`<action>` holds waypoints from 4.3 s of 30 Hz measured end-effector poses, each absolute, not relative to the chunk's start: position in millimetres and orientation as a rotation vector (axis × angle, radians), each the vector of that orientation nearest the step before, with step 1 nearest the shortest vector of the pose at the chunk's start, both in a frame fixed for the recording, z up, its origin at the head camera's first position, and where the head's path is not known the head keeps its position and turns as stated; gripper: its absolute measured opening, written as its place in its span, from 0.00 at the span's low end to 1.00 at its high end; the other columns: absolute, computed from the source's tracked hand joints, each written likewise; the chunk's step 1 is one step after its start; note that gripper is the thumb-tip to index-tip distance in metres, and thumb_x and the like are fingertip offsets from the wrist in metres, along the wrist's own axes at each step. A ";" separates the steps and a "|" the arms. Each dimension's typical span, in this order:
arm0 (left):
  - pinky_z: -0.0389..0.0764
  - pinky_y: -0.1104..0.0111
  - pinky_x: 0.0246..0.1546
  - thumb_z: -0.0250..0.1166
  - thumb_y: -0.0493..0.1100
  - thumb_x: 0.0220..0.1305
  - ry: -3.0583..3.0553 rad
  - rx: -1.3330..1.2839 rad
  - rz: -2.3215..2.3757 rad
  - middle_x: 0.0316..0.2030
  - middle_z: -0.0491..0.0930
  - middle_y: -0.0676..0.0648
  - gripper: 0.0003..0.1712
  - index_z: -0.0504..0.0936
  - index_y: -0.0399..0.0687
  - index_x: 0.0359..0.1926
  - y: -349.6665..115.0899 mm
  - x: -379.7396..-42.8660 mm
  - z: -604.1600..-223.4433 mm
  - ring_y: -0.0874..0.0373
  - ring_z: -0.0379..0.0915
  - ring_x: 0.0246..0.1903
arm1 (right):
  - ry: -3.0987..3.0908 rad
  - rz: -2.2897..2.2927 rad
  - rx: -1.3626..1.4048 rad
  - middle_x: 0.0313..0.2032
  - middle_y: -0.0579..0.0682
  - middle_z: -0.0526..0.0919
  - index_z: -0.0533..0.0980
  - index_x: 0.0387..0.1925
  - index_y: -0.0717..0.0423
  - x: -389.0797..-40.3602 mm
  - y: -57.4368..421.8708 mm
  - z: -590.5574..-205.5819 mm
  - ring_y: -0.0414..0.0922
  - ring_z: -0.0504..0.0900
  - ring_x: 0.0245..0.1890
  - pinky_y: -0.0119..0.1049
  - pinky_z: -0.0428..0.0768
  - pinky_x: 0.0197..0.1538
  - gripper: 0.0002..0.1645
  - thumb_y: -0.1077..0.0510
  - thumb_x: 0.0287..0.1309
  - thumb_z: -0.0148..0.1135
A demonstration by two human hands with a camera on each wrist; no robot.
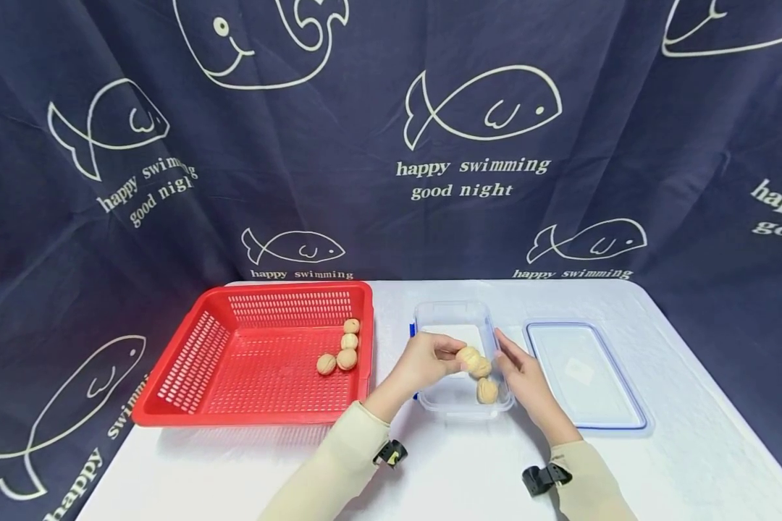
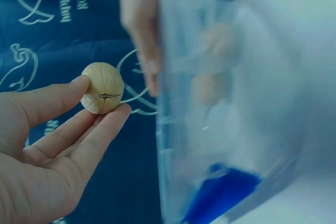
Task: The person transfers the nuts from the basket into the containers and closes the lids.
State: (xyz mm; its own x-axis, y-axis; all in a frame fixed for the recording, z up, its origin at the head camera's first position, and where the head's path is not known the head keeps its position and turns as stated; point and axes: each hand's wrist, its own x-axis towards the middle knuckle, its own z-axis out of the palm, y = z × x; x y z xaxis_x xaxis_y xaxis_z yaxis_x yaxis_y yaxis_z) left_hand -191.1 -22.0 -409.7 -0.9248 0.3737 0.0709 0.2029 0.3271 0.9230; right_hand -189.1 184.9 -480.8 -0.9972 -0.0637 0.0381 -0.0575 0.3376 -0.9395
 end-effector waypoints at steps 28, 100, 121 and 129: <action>0.76 0.81 0.28 0.73 0.27 0.47 2.432 0.620 1.272 0.25 0.84 0.48 0.09 0.84 0.36 0.32 0.7 -194.1 -461.8 0.69 0.75 0.23 | 2.573 -1.810 -0.103 0.70 0.62 0.57 0.56 0.73 0.55 -190.2 184.2 -482.4 0.58 0.58 0.69 0.45 0.59 0.68 0.30 0.57 0.73 0.45; 0.80 0.62 0.49 0.64 0.28 0.60 2.716 0.445 1.486 0.45 0.83 0.35 0.14 0.81 0.29 0.48 -202.7 -290.1 -385.6 0.48 0.81 0.45 | 2.584 -1.794 -0.092 0.72 0.60 0.54 0.54 0.73 0.56 -191.1 182.9 -483.7 0.58 0.55 0.70 0.46 0.56 0.70 0.30 0.57 0.74 0.43; 0.81 0.66 0.42 0.65 0.23 0.53 2.662 0.481 1.213 0.38 0.85 0.37 0.13 0.83 0.27 0.42 -206.3 -304.2 -440.2 0.52 0.81 0.39 | 2.580 -1.773 -0.073 0.72 0.59 0.54 0.54 0.73 0.56 -189.8 183.2 -482.5 0.58 0.55 0.70 0.44 0.58 0.69 0.30 0.57 0.74 0.44; 0.80 0.66 0.41 0.69 0.26 0.50 2.699 0.380 1.174 0.37 0.85 0.38 0.13 0.84 0.30 0.40 -202.4 -304.7 -442.4 0.54 0.80 0.38 | 2.566 -1.789 -0.085 0.72 0.60 0.53 0.54 0.73 0.57 -188.9 184.0 -481.1 0.58 0.55 0.71 0.44 0.57 0.69 0.30 0.57 0.74 0.43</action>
